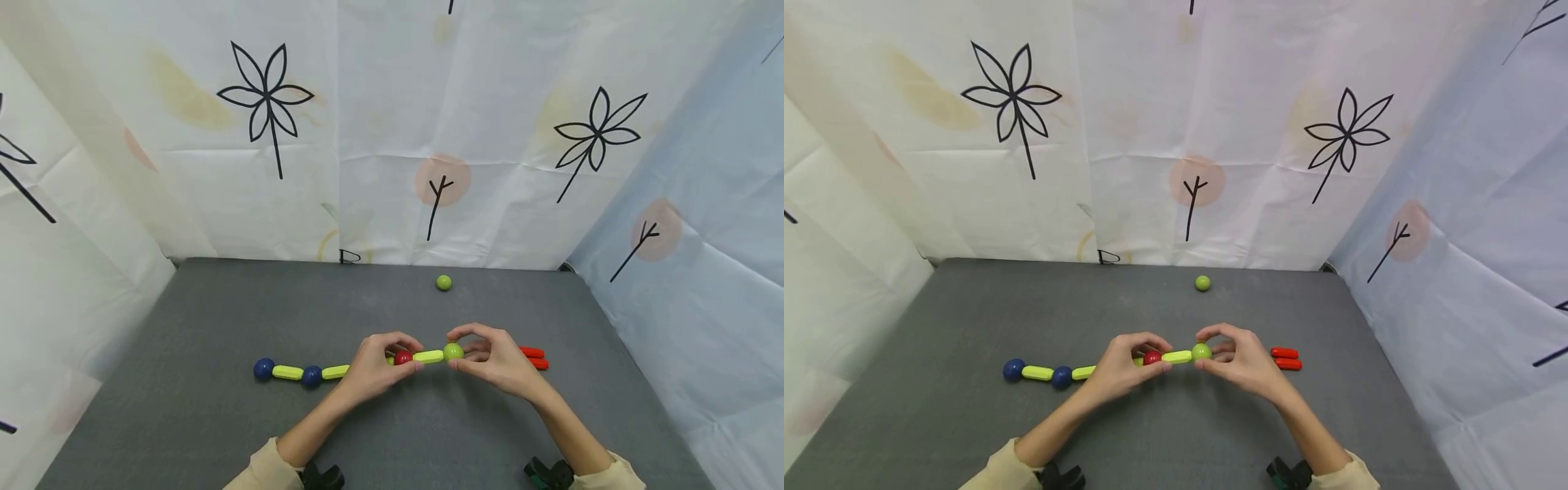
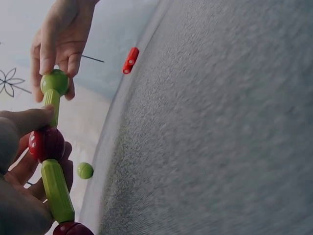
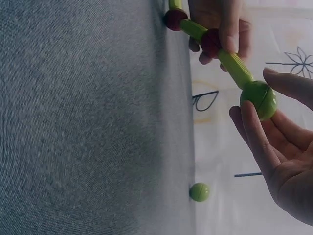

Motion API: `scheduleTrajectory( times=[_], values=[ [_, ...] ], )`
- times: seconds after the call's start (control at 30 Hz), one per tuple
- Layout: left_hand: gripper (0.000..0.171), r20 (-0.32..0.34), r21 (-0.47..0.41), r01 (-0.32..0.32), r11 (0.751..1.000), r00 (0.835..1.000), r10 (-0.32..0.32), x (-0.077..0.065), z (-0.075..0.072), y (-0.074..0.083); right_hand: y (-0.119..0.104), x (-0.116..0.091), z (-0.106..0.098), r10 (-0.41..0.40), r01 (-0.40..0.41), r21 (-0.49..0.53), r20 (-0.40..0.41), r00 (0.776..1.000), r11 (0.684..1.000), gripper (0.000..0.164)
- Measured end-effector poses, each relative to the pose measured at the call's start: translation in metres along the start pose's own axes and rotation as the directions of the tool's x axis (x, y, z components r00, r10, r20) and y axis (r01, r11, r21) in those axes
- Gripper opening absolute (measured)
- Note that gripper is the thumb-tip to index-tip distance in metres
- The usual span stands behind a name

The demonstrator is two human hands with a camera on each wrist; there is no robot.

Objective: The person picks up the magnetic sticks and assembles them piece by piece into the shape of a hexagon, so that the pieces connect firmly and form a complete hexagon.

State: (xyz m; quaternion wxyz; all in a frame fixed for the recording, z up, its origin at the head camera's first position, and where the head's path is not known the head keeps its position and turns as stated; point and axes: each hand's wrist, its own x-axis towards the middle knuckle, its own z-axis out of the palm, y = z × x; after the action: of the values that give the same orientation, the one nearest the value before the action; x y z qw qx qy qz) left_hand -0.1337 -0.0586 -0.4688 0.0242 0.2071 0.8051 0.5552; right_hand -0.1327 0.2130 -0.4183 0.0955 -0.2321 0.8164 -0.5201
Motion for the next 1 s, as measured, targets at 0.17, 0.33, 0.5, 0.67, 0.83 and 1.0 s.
scheduleTrajectory(
  times=[0.17,0.33,0.5,0.67,0.83,1.0],
  values=[
    [0.025,0.031,0.028,-0.015,1.000,0.999,0.014,0.012,-0.003,-0.001,0.008,0.008,0.004,0.015,-0.014,-0.031,0.016,1.000,0.999,0.042],
    [0.028,0.078,0.017,-0.003,1.000,0.997,0.002,0.022,-0.014,-0.004,0.013,0.016,0.007,0.026,-0.026,-0.065,0.002,1.000,0.998,0.037],
    [0.031,0.170,-0.030,0.024,0.999,0.985,-0.019,0.025,-0.038,-0.009,0.019,0.022,0.005,0.042,-0.041,-0.076,0.011,0.999,0.996,0.036],
    [0.032,0.261,-0.017,0.067,0.998,0.964,-0.060,0.025,-0.074,-0.018,0.024,0.025,0.003,0.059,-0.058,-0.063,0.026,0.998,0.996,0.036],
    [0.031,0.341,0.037,0.136,0.990,0.929,-0.140,0.019,-0.115,-0.032,0.028,0.025,0.001,0.071,-0.069,-0.058,0.038,0.997,0.996,0.036],
    [0.035,0.449,0.070,0.203,0.977,0.868,-0.213,0.007,-0.154,-0.044,0.029,0.025,0.001,0.086,-0.084,-0.047,0.046,0.995,0.995,0.037]
  ],
)
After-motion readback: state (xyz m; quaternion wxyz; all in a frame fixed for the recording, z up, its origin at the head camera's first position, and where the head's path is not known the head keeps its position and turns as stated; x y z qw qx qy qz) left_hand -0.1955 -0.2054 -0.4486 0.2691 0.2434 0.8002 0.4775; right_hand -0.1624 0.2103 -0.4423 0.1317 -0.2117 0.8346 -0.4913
